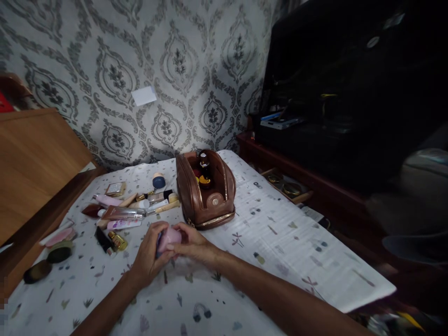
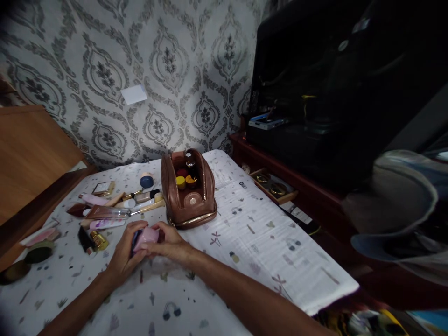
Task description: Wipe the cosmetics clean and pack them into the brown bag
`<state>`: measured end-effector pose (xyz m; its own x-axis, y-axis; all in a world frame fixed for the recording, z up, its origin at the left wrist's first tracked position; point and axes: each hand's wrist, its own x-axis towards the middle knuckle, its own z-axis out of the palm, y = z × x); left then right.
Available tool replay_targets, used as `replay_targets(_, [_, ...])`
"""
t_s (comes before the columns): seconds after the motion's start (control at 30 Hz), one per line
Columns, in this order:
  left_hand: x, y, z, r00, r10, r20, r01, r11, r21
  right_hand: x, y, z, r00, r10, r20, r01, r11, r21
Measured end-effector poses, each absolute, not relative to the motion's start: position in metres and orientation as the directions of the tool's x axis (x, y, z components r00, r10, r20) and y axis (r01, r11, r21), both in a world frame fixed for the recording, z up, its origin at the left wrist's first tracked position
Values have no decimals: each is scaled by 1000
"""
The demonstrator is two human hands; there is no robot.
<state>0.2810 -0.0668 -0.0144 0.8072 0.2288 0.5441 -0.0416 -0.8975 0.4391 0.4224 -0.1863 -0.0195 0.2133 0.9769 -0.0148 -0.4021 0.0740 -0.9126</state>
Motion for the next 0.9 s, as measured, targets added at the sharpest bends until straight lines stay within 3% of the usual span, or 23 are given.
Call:
replay_targets(0.17, [277,-75,-10,838,302,455,2,-835,550,422,-188,-17,319,946,52,-331,163,-929])
replay_targets(0.43, [274,-80,-13,776,365,515,-13,-807,591,420,-189,-20,183,982,55,-274,104,-956])
replay_targets(0.63, [273,-83,-8,777,358,518,-6,-818,575,422,-191,-18,207,955,210,-20,219,-976])
replay_targets(0.8, [273,-84,-8,767,308,562,-14,-869,495,420,-193,-19,265,926,269,308,183,-934])
replay_targets(0.9, [273,-84,-10,742,302,598,3,-894,447,419,-193,-23,250,919,305,368,202,-908])
